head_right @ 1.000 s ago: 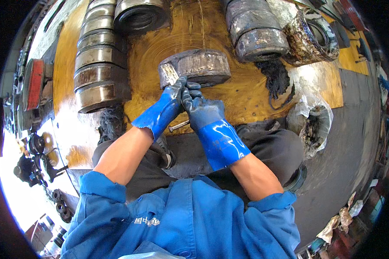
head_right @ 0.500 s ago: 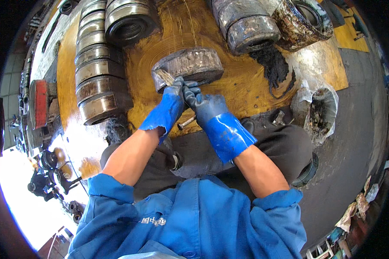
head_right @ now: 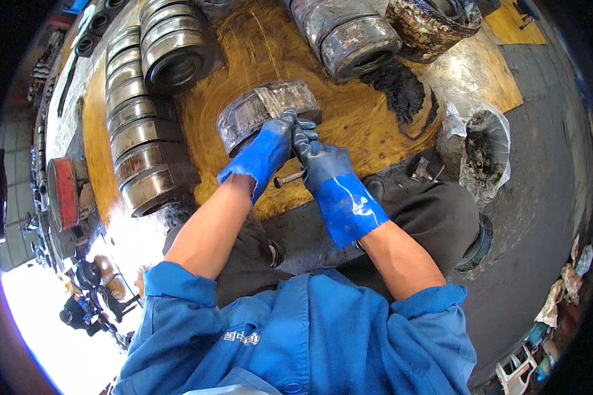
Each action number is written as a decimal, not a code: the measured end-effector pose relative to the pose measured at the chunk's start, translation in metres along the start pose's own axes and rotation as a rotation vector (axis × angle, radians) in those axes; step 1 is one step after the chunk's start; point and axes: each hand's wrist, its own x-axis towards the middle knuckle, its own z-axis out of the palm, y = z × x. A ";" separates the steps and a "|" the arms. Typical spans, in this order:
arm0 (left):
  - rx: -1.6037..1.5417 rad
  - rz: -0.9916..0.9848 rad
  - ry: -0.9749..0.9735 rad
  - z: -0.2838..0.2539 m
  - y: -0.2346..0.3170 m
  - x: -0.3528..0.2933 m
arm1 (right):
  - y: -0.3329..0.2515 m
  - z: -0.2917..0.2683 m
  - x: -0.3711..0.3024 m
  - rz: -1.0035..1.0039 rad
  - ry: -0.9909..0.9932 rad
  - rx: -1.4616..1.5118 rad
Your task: The person sits on the floor and cleans cylindrical metal parts using a dark cloth. They wipe the parts individually, then clean the yellow work surface, and finally use a small metal tool to scrape residue from the parts.
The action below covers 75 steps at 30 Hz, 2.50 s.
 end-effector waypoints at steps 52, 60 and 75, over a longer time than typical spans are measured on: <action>-0.225 0.273 -0.004 -0.026 -0.006 -0.036 | -0.051 0.023 0.010 0.567 -0.073 1.268; -0.259 0.331 -0.159 -0.029 -0.009 -0.040 | -0.065 0.021 0.014 0.699 -0.040 1.183; -0.212 0.165 0.001 -0.044 0.005 -0.046 | -0.073 0.016 0.019 0.289 0.030 0.560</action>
